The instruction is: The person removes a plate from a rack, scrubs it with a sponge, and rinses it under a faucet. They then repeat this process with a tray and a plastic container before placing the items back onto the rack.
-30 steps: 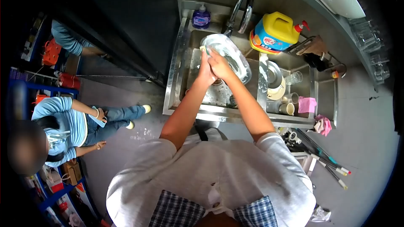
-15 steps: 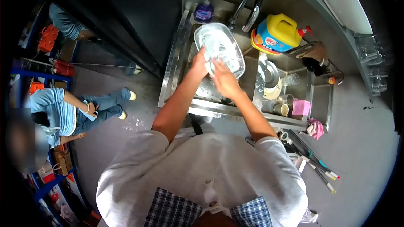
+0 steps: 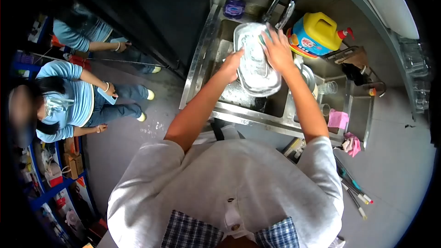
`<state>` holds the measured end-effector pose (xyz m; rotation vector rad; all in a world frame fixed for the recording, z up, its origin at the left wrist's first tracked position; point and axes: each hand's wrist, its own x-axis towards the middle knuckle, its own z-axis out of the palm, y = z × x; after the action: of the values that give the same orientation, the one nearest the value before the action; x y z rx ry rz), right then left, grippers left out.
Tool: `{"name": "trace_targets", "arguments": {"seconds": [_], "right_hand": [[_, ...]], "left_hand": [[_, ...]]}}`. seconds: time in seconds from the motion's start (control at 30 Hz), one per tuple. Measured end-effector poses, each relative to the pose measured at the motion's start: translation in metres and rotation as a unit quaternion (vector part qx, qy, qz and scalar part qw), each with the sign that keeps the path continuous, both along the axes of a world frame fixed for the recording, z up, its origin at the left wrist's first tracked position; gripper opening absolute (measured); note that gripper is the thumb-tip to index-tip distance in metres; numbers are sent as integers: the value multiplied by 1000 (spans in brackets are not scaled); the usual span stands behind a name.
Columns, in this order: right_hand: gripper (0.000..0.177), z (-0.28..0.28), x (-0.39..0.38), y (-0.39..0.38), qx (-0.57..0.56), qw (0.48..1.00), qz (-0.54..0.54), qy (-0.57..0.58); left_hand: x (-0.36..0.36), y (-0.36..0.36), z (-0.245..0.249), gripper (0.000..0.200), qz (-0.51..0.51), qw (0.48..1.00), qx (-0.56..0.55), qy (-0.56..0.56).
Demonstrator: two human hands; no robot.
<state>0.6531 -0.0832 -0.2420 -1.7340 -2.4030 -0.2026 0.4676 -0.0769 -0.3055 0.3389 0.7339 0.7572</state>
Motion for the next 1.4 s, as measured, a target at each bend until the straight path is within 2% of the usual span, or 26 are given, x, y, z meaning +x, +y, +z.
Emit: {"name": "trace_targets", "arguments": {"seconds": [0.1, 0.17, 0.23, 0.3, 0.33, 0.37, 0.43, 0.47, 0.5, 0.53, 0.6, 0.63, 0.67, 0.7, 0.73, 0.77, 0.8, 0.83, 0.9, 1.1, 1.17, 1.23, 1.27, 1.33, 1.37, 1.4], "right_hand": [[54, 2, -11, 5, -11, 1000, 23, 11], [55, -5, -1, -20, -31, 998, 60, 13], [52, -4, 4, -42, -112, 987, 8, 114], [46, -40, 16, -35, -82, 920, -48, 379], [43, -55, 13, -29, -130, 792, -161, 574], [41, -20, -5, -39, -165, 666, -181, 705], [36, -2, -28, -58, -224, 441, -156, 855], [34, -26, -27, -52, -268, 362, -159, 878], [38, -17, -37, -59, -287, 342, -166, 879], [40, -16, -49, -63, -243, 391, -192, 867], [48, -45, -65, -64, -171, 482, -196, 837], [52, -41, -77, -72, -150, 554, -216, 790], [53, -30, -89, -82, -158, 594, -159, 773], [54, -21, -98, -86, -164, 629, -104, 752], [54, -26, -104, -82, -137, 679, -46, 719], [53, -33, -107, -76, -109, 724, 10, 681], [51, -33, -104, -62, -66, 802, 29, 593], [49, -27, -104, -47, -41, 829, 42, 556], [45, -16, -103, -20, -4, 859, 7, 512], [36, -12, -90, -18, 33, 906, 91, 412], [34, -18, -78, -11, 64, 903, 64, 420], [33, -42, -61, 8, 62, 870, -1, 489], [32, -46, -60, 10, 32, 825, -60, 561], [30, -57, -64, 7, 72, 865, -94, 488], [29, -62, -63, -2, 86, 883, -112, 448], [28, -63, -64, -12, 77, 890, -107, 437]], "left_hand": [[-7, -14, 19, 47, 34, 999, -2, -30], [-25, -16, 25, 48, 35, 999, -26, 33], [-34, -10, 20, 49, 55, 996, -29, 66], [-36, -9, -8, 50, 57, 998, -30, 6], [-35, -10, -19, 49, 59, 997, -27, -29], [-36, -10, -28, 49, 60, 996, -25, -61], [-35, -17, -45, 49, 41, 996, -20, -78], [-36, -25, -33, 51, 43, 998, -47, 7], [-33, -29, -18, 53, 44, 993, -68, 88], [-27, -29, -24, 43, 109, 983, -58, 133], [-14, -16, -68, 38, 173, 942, 72, 278], [-8, -8, -84, 37, 205, 906, 133, 346], [-1, -5, -87, 39, 220, 891, 145, 370], [0, 2, -101, 37, 160, 891, 119, 408], [5, -2, -118, 37, 148, 904, 126, 381], [8, -11, -100, 38, 139, 927, 136, 321], [11, -20, -86, 38, 124, 945, 143, 267], [13, -25, -75, 38, 109, 959, 150, 214], [16, -30, -57, 39, 76, 977, 161, 122], [-5, -48, -17, 42, -55, 986, 157, -11], [-11, -53, -7, 44, -91, 984, 153, -23], [-11, -61, -1, 46, -132, 981, 140, -19], [-9, -64, -1, 47, -153, 981, 112, -43], [0, -52, -27, 56, -248, 929, -59, -268], [4, -46, -41, 60, -302, 879, -148, -339], [2, -42, -42, 60, -293, 879, -154, -342]]}}
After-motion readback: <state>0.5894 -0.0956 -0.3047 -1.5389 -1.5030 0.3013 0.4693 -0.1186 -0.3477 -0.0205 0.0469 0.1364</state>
